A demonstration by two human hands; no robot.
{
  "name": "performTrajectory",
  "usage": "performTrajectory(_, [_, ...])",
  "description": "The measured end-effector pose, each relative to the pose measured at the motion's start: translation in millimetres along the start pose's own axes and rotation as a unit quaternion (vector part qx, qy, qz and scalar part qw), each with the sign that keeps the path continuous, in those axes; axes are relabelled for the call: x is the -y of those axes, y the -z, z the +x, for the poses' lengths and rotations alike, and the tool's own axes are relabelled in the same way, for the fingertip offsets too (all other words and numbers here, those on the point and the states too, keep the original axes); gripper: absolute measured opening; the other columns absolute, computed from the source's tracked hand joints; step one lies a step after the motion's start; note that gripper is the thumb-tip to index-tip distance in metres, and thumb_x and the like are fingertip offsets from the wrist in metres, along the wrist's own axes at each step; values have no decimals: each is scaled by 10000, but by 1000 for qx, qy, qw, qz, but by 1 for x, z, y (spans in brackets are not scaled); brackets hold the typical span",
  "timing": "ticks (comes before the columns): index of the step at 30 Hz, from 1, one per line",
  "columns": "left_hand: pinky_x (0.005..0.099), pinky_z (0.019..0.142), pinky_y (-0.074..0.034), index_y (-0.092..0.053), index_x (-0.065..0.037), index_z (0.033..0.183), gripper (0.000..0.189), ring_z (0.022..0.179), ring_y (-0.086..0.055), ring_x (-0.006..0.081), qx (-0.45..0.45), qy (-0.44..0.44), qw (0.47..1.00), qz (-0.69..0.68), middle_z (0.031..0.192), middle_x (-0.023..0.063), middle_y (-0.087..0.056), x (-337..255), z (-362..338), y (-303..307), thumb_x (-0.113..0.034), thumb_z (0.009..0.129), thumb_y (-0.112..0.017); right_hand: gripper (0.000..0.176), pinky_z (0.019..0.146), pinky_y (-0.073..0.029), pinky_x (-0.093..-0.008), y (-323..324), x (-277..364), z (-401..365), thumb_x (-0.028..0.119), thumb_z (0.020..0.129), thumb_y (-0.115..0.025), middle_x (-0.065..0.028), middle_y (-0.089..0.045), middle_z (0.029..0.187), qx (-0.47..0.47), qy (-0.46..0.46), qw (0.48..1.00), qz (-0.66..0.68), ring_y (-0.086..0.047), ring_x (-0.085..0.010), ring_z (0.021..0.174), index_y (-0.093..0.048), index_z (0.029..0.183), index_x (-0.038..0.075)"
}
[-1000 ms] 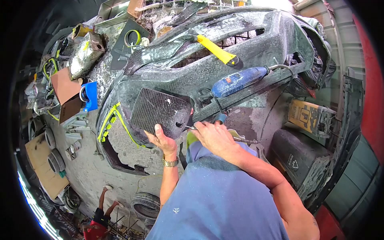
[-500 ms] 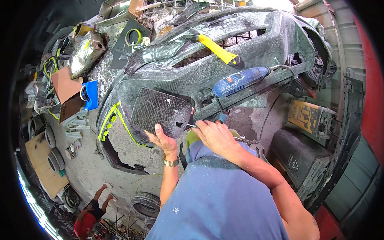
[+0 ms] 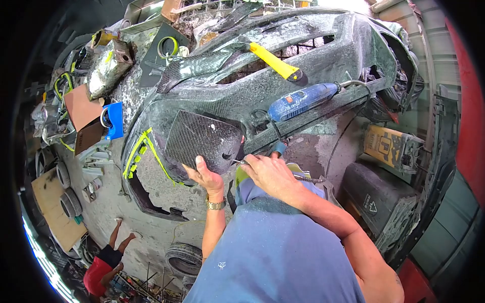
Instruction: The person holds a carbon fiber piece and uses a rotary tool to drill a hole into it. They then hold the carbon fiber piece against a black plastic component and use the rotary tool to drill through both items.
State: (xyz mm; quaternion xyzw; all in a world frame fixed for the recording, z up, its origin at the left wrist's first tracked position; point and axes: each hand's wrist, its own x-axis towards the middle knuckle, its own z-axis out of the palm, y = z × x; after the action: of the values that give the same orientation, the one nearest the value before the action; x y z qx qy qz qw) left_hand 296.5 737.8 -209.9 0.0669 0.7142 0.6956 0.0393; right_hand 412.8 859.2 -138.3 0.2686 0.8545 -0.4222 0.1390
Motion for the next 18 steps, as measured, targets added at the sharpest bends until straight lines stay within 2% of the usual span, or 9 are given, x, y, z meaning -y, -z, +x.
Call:
performTrajectory(7, [384,1045,-378,-417,131,1352,564,1174,-519,297,-3,8,1000,-13,1349,226,-508,1,-1,0,-224,937,-557,266,710,-498,-525,5,-4,5,278,976,-545,-207,-662,934,18,-27,999,-4,-631,-434,877,-583,1071,33])
performTrajectory(10, [387,1038,-387,-410,134,1356,586,1172,-522,302,-1,4,1000,-2,1349,233,-505,1,0,0,-240,934,-566,268,711,-498,-526,-1,-7,2,282,976,-547,-204,-666,937,-13,1,1000,-8,-630,-436,872,-581,1070,34])
performTrajectory(12, [390,1035,-391,-401,135,1364,602,1181,-517,305,1,-7,1000,14,1355,238,-499,0,1,0,-253,935,-566,281,683,-518,-536,2,-7,5,319,975,-548,-206,-675,888,-6,-9,1000,-9,-655,-433,801,-576,1046,48])
performTrajectory(16, [388,1043,-383,-399,134,1369,601,1198,-505,303,6,8,1000,-5,1365,232,-494,0,1,1,-254,939,-561,276,692,-520,-534,-6,-10,2,313,971,-554,-216,-676,890,-31,8,999,-9,-656,-430,809,-581,1048,49])
performTrajectory(18, [383,1048,-376,-401,135,1367,602,1207,-499,297,8,-8,1000,21,1371,227,-490,0,1,1,-259,941,-562,254,741,-492,-526,-2,-7,3,272,976,-544,-205,-668,905,-11,-3,1000,26,-619,-447,870,-603,1040,34])
